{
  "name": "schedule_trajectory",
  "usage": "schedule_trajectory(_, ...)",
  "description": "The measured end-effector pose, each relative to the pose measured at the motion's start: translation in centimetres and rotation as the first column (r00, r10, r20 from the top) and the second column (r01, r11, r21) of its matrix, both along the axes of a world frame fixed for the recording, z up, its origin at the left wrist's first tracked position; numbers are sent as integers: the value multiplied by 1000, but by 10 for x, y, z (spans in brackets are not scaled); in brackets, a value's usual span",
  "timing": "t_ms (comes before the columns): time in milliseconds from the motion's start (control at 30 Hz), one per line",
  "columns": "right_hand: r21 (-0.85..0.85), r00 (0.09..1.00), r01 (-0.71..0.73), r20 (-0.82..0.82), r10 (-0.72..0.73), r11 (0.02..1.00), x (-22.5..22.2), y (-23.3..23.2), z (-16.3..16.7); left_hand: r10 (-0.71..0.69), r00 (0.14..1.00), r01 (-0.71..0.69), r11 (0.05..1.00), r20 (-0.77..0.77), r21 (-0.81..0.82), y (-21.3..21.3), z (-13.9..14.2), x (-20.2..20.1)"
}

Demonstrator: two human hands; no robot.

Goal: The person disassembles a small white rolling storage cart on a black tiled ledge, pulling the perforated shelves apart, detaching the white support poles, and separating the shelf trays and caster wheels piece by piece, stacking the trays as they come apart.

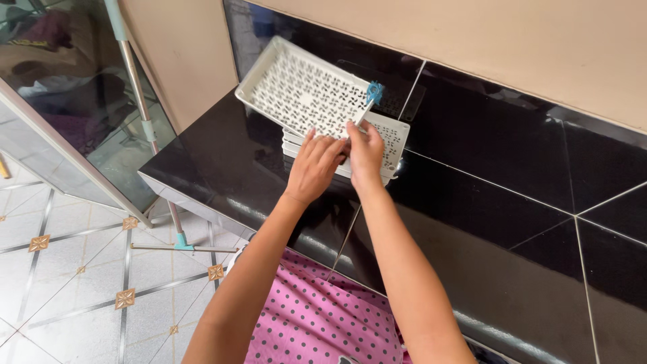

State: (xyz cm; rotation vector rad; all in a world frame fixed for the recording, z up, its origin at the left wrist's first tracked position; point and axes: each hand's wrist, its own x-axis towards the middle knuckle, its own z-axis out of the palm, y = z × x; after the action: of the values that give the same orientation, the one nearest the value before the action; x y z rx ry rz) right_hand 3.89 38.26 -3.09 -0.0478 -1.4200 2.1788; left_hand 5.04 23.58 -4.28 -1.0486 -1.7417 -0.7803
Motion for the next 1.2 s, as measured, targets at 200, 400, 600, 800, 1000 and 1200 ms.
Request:
schedule_trajectory(200, -147, 952, -39, 294, 81, 988, 2, 51, 28, 231, 969, -245, 946, 87, 213, -37, 30, -11)
schedule_trajectory(400, -305, 941, -113, 274, 201, 946, -10, 63, 22, 312, 948, -313, 950, 62, 5, -47, 50, -16)
schedule_trajectory(600, -157, 944, -177, 253, 213, 972, -8, 38, 22, 255, 967, -243, 946, 30, -215, -20, 44, -16)
schedule_trajectory(800, 93, 997, -69, -11, 71, 993, 14, 6, 4, 303, 946, -304, 953, 113, -6, -8, 22, -22)
schedule_trajectory(1000, 551, 908, 374, -381, -174, 746, 29, -21, -32, 347, 934, -352, 934, 86, 52, 2, -5, -17)
schedule_trajectory(1200, 591, 872, 479, -408, -271, 649, 27, -22, -41, 369, 929, -366, 926, -13, 97, 3, -28, -19)
